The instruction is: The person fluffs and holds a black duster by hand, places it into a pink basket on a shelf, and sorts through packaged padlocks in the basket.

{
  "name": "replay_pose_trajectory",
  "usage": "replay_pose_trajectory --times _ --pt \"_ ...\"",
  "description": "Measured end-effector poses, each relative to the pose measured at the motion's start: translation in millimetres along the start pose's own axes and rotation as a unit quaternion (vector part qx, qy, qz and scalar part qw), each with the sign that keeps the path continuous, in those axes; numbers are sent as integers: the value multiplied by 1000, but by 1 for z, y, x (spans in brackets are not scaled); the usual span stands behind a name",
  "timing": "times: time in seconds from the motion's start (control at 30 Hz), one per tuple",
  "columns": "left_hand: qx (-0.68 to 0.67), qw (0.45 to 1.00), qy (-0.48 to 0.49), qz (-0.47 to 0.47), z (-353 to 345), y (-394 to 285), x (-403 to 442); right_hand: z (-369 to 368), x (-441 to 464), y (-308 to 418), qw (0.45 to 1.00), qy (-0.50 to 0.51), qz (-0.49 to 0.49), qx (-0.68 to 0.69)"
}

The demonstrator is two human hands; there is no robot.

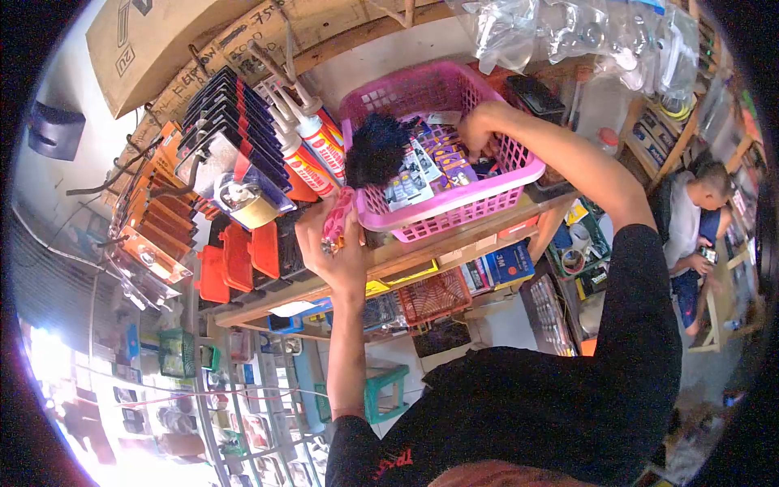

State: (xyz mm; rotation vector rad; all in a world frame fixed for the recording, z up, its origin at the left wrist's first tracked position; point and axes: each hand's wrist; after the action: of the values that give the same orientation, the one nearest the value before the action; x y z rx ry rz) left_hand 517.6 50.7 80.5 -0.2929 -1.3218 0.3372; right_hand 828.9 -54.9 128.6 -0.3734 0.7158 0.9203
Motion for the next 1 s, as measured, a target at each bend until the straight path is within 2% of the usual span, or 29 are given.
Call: replay_pose_trajectory --times 0.03,0.13,0.23,0.3,0.4,0.5,0.53,0.63,0.77,0.87,0.97,1.0 --pt "8 1000 2 -12 -1 0 0 -5 4 -1 998 -1 32 -49" --pt "24 998 16 -50 -5 -2 -3 -2 7 1 999 -11 -9 -45" --pt "28 998 19 -46 -13 -3 -11 16 29 -11 988 -149 -15 25" --pt "16 999 19 -34 -20 -11 -15 36 37 -16 961 -276 21 10" --pt "33 998 25 -49 -30 -7 -24 51 129 -59 904 -395 128 -103" --pt "30 999 2 -29 -35 -7 -29 46 149 -66 928 -306 147 -151" --pt "35 999 0 -32 -36 -5 -31 45 196 -83 936 -315 138 -75" --pt "43 998 -6 -35 -37 -7 -32 46 151 -59 957 -236 107 -128" --pt "68 997 3 -19 -38 -8 -33 36 156 -72 872 -410 234 -134" --pt "64 998 4 -29 -37 -11 -31 64 113 -44 925 -349 126 76" --pt "62 997 19 -32 -35 -10 -29 78 94 -46 930 -255 103 242" --pt "63 997 26 -33 -34 -10 -29 78 82 -45 926 -262 91 255"
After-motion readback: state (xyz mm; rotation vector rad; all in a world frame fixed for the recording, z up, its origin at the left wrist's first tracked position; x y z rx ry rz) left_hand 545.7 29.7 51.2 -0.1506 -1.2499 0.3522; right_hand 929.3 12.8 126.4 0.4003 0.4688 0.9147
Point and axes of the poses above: each hand's wrist, its own x-axis towards the middle knuckle, its own z-axis out of the back of the hand, y = z × x, and after that the axes turned 6 degrees about x, right-handed
